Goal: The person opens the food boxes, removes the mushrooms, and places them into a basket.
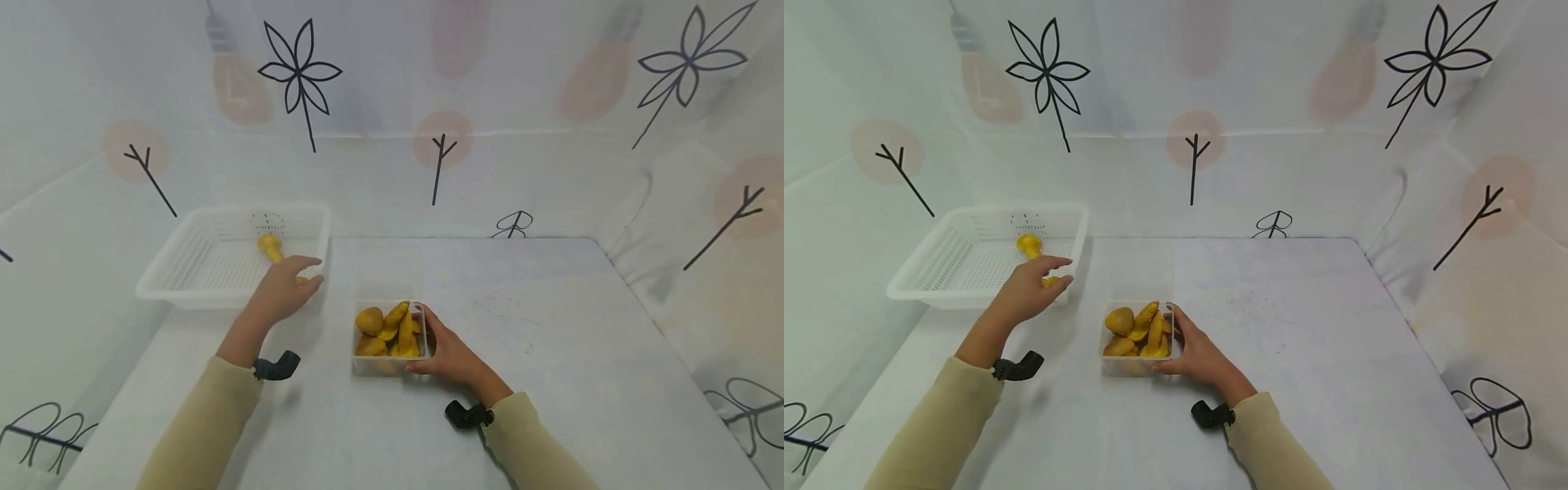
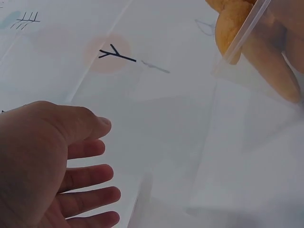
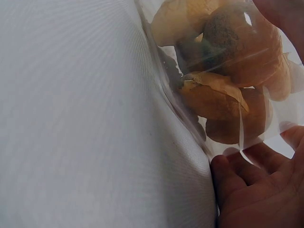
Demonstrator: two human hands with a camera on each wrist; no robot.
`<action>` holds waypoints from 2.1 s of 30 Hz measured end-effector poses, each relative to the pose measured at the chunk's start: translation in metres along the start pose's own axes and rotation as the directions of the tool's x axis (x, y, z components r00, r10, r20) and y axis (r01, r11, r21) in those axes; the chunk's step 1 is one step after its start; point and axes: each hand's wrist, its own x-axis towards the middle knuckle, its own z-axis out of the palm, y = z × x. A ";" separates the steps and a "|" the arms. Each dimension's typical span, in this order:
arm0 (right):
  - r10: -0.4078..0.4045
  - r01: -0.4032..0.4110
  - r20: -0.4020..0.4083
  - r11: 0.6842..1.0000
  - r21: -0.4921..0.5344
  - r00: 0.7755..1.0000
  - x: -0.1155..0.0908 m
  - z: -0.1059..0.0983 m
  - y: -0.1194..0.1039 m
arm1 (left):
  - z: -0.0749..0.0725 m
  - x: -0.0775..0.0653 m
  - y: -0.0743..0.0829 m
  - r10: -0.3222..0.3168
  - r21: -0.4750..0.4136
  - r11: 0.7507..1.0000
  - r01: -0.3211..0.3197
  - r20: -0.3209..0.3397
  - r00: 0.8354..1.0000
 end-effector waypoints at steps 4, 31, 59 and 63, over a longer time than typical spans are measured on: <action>0.000 0.000 0.002 1.000 0.006 1.000 0.000 0.000 0.000 | 0.000 -0.004 0.007 0.028 0.001 1.000 -0.028 0.001 1.000; -0.013 0.012 0.012 1.000 0.020 1.000 -0.001 -0.001 -0.001 | 0.019 -0.021 0.036 0.119 -0.024 0.993 -0.117 0.074 0.990; -0.001 0.001 0.015 1.000 0.030 1.000 -0.001 -0.001 -0.001 | 0.050 -0.026 0.054 0.193 -0.041 0.981 -0.188 0.169 0.967; -0.001 0.001 0.013 0.999 0.035 1.000 -0.001 -0.001 -0.001 | 0.052 -0.026 0.057 0.194 -0.038 0.981 -0.190 0.178 0.965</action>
